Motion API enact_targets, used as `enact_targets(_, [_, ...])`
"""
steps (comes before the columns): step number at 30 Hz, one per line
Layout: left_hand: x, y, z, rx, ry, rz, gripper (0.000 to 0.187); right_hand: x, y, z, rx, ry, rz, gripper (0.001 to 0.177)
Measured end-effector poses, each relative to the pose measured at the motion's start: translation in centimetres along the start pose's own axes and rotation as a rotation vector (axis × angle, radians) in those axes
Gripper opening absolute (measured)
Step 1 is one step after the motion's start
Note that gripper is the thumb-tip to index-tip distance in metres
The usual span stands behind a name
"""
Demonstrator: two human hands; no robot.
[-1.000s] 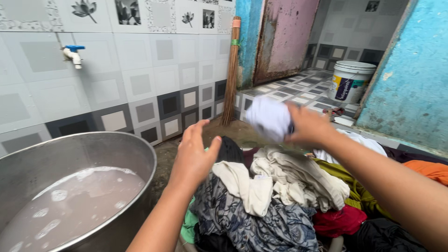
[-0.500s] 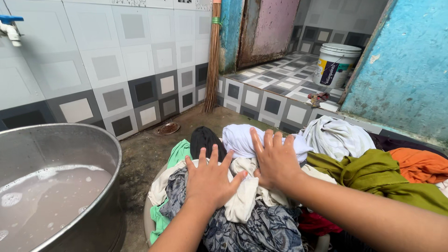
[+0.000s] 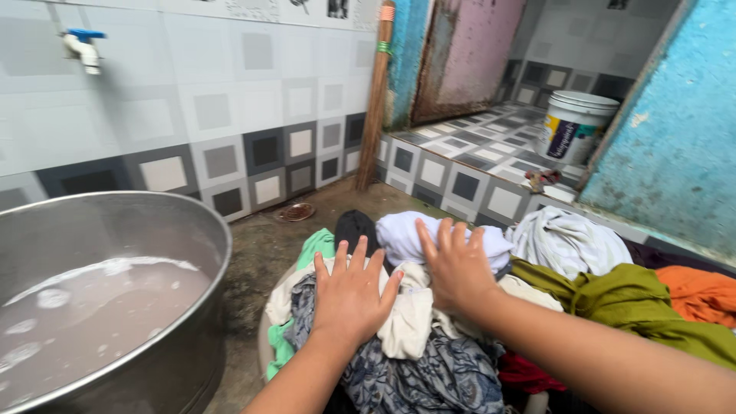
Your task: The person washes clothes by hand, submerging and scrubbing garments in soapy water in a metal tub, wringing them out, and placing them into a laundry basin.
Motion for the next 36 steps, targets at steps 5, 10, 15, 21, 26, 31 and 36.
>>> enact_targets(5, [2.7,-4.6,3.2,-0.017,-0.11,0.11,0.081,-1.7,-1.8,-2.0,0.323,0.073,-0.27,0.108])
enact_targets(10, [6.4,-8.5,7.8,0.179,0.06,-0.131,0.079,2.3,-9.2,-3.0,0.073,-0.071,-0.392,0.072])
enact_targets(15, [13.5,-10.9,17.4,0.449,0.22,-0.425,0.076,13.7,-16.2,-2.4,0.096,-0.376,-0.585,0.054])
enact_targets(21, [27.5,-16.2,30.2,0.624,0.038,-0.625,0.079,29.6,-21.1,1.9,0.303,-0.751,-0.472,0.037])
enact_targets(26, [37.1,-17.7,41.2,0.869,-0.328,-0.752,0.076,44.1,-25.0,5.2,0.281,-1.042,-0.544,0.034])
enact_targets(31, [44.7,-17.7,48.3,0.869,-0.638,-0.703,0.077,58.4,-27.9,5.6,0.319,-1.113,-0.663,0.042])
enact_targets(36, [50.9,-15.6,51.7,0.86,-0.742,-0.639,0.078,68.7,-27.7,5.4,0.317,-1.093,-0.727,0.057])
Point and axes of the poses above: each hand's wrist, its own z-axis away from the middle knuckle, its own y-axis out of the palm, x = y × z, the point moved 6 cm from there along -z, towards the middle knuckle, and after that the axes turned 1 degree about -x, right-handed, at the moved point
